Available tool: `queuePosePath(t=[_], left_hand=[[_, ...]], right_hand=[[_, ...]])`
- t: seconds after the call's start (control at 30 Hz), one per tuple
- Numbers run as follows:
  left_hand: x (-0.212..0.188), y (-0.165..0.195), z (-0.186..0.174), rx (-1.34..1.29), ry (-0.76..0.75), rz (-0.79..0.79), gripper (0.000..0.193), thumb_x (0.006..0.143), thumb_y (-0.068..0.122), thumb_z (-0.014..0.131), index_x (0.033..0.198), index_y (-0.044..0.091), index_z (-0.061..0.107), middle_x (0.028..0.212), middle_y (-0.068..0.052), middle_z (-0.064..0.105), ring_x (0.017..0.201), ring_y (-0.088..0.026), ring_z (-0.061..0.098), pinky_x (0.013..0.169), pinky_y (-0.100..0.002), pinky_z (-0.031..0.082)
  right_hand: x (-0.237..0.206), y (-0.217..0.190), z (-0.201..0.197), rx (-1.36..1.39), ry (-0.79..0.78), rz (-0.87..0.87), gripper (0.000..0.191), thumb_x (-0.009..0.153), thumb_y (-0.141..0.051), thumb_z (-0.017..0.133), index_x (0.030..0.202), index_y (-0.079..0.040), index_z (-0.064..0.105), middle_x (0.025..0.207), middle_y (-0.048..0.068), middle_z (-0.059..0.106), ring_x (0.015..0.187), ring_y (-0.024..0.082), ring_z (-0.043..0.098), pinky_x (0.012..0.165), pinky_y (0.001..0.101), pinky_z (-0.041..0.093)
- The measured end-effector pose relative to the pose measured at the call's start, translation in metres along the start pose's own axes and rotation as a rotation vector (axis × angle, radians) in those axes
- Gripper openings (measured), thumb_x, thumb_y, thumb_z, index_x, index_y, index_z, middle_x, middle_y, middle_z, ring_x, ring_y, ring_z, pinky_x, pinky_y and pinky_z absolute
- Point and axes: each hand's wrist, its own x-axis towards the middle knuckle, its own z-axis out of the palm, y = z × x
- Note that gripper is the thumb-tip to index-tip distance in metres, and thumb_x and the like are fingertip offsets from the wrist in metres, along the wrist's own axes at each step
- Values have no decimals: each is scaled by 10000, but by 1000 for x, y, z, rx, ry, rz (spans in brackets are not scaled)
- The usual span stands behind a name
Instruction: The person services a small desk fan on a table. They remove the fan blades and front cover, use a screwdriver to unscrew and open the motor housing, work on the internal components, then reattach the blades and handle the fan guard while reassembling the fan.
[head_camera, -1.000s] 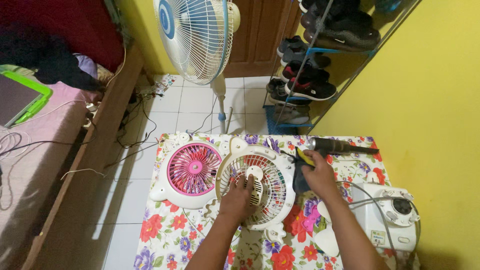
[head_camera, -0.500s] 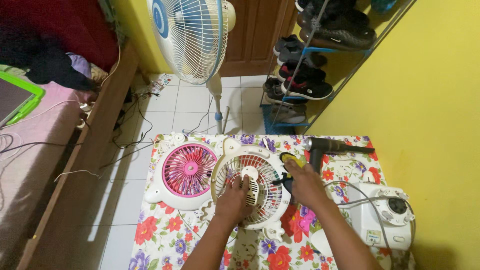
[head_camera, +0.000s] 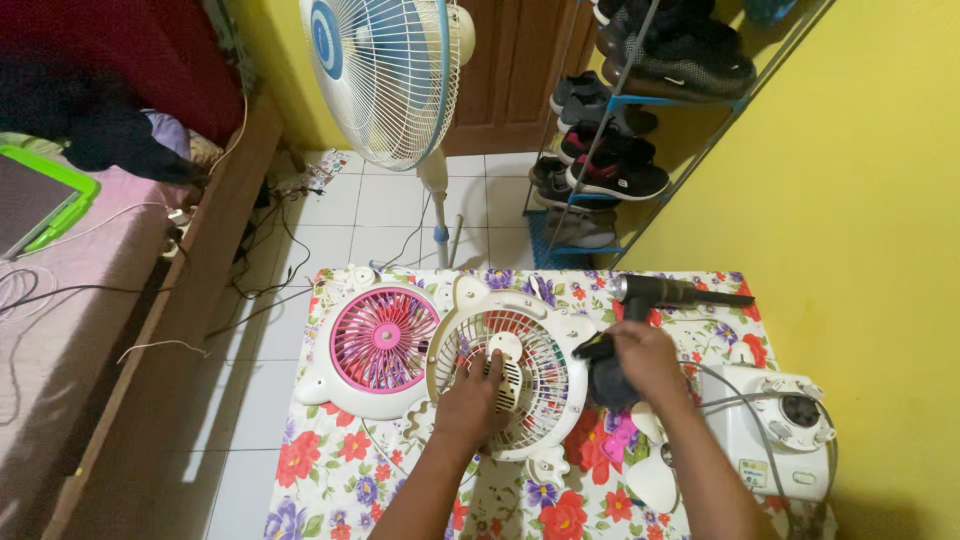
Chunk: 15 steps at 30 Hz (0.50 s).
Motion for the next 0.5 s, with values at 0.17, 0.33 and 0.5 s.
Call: queuePosePath(t=[0.17, 0.33, 0.5], left_hand=[[-1, 2, -4, 4, 4, 4, 1076, 723, 297, 892, 1569, 130, 247, 1509, -151, 395, 1416, -439, 389, 1003, -490, 530], [-1, 4, -6, 2, -10, -11, 1087, 724, 292, 899, 1574, 148, 237, 1537, -149, 365, 1424, -424, 379, 1014, -479, 520], [-1, 5, -2, 46, 27, 19, 1122, 703, 301, 919, 1576, 104, 242, 1539, -173, 362, 1403, -424, 397, 1069, -457, 488]], right_hand=[[14, -15, -33, 176, 257, 65, 229, 918, -141, 645, 1102, -80, 766, 943, 156, 770, 840, 264, 692, 761, 380, 520], [-13, -48, 32, -36, 154, -214, 356, 860, -173, 700, 1208, -108, 733, 1106, 189, 748, 984, 338, 715, 881, 396, 552], [-31, -68, 77, -465, 90, -573, 504, 778, -19, 626, 1279, -3, 682, 1360, 194, 664, 1008, 343, 638, 902, 423, 519]])
